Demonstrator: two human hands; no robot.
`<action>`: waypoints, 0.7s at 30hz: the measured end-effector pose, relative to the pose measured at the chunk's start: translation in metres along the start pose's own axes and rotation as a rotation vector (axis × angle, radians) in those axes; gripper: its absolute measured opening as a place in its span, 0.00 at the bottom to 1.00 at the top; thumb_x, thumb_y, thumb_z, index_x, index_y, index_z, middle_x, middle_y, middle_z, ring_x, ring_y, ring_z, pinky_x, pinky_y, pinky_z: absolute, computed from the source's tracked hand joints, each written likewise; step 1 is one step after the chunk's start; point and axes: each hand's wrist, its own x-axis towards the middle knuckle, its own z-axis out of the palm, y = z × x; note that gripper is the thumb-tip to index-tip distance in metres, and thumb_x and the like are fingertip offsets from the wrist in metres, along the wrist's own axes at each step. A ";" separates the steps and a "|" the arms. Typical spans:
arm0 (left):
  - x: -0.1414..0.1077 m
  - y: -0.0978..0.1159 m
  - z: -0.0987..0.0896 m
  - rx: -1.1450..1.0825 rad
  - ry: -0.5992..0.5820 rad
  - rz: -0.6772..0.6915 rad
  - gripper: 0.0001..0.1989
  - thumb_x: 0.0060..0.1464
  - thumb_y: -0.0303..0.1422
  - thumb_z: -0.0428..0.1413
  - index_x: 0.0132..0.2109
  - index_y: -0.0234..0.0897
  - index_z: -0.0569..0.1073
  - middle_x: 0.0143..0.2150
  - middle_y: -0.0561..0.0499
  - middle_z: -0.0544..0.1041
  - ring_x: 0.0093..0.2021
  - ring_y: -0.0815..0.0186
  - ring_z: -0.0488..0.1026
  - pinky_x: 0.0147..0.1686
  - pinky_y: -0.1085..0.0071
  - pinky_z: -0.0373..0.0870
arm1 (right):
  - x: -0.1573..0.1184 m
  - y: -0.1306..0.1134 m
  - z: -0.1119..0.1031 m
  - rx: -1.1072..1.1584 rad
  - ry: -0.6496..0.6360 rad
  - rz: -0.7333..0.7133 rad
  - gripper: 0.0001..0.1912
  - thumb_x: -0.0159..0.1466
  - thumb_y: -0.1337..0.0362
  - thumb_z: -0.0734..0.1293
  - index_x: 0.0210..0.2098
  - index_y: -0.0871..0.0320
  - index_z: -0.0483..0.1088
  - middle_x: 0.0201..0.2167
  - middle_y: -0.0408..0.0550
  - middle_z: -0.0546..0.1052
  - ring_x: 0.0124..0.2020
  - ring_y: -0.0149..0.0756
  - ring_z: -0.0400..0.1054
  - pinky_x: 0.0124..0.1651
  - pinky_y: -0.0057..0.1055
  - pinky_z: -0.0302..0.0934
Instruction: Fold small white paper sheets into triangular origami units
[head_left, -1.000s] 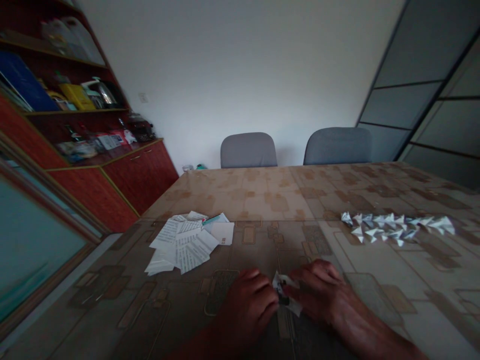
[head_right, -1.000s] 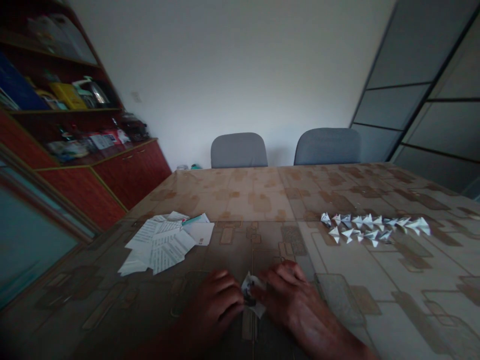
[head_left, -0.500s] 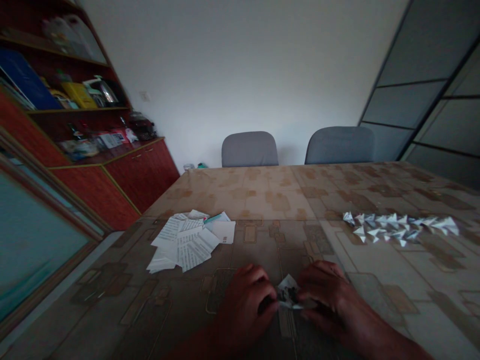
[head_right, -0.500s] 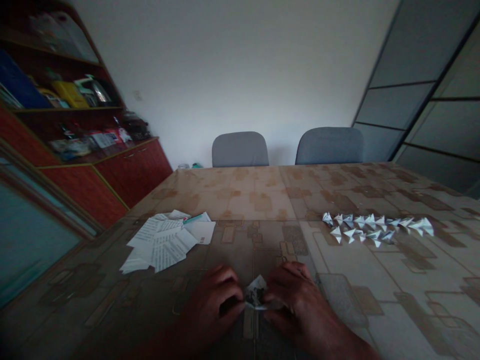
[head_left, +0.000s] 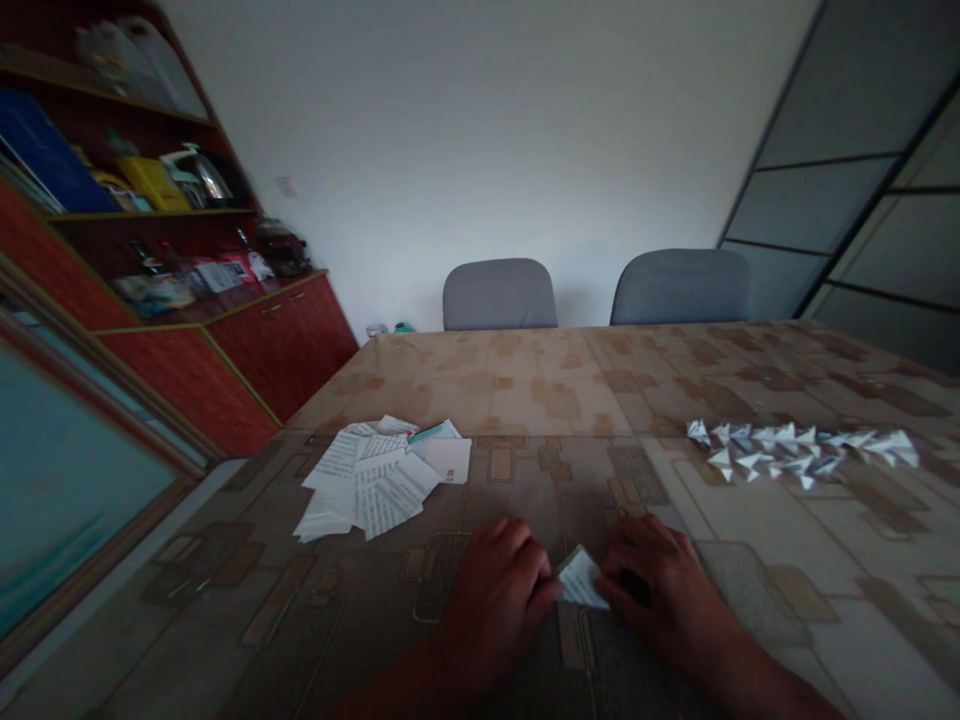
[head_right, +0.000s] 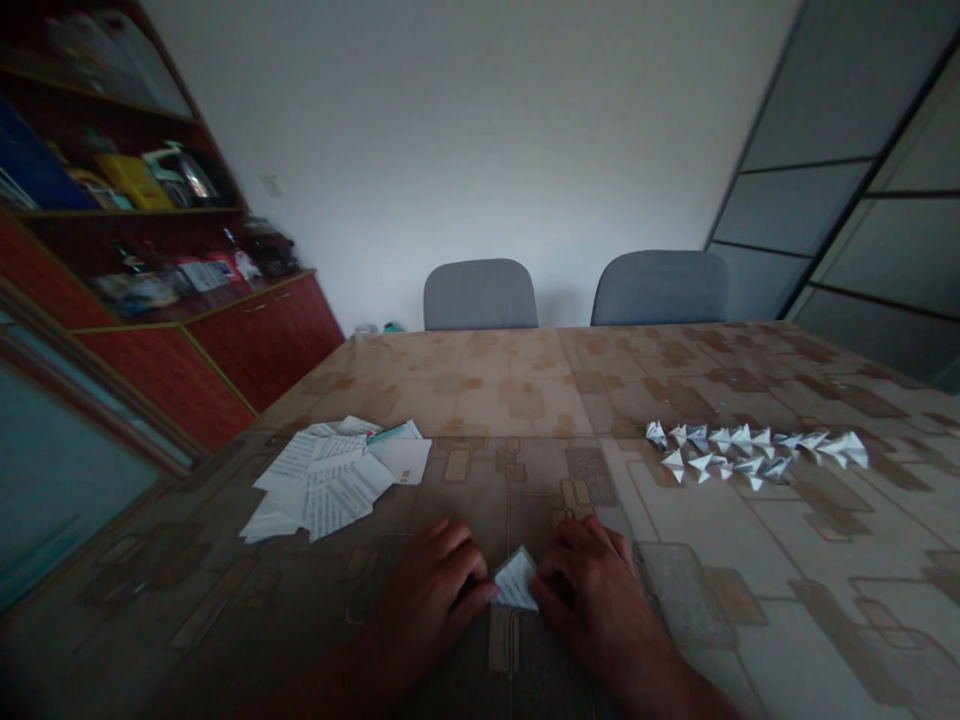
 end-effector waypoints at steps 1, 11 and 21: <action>0.001 0.000 0.000 0.025 -0.009 -0.009 0.06 0.56 0.30 0.60 0.33 0.36 0.71 0.35 0.51 0.71 0.38 0.60 0.67 0.38 0.64 0.60 | 0.000 -0.001 0.001 -0.017 0.006 0.014 0.07 0.57 0.70 0.69 0.24 0.55 0.70 0.27 0.44 0.72 0.34 0.41 0.68 0.38 0.38 0.58; -0.015 0.006 0.017 0.201 0.228 0.374 0.22 0.66 0.46 0.43 0.49 0.32 0.71 0.48 0.44 0.76 0.46 0.57 0.71 0.49 0.57 0.67 | -0.001 0.000 0.005 -0.031 -0.009 0.085 0.09 0.55 0.74 0.70 0.23 0.56 0.70 0.27 0.44 0.72 0.35 0.41 0.67 0.40 0.38 0.57; -0.040 0.001 0.076 0.419 0.490 0.530 0.14 0.67 0.32 0.44 0.50 0.32 0.71 0.57 0.44 0.74 0.60 0.56 0.67 0.58 0.63 0.63 | 0.002 -0.001 0.002 -0.030 -0.056 0.094 0.08 0.56 0.73 0.71 0.23 0.57 0.70 0.28 0.44 0.73 0.35 0.42 0.67 0.41 0.39 0.57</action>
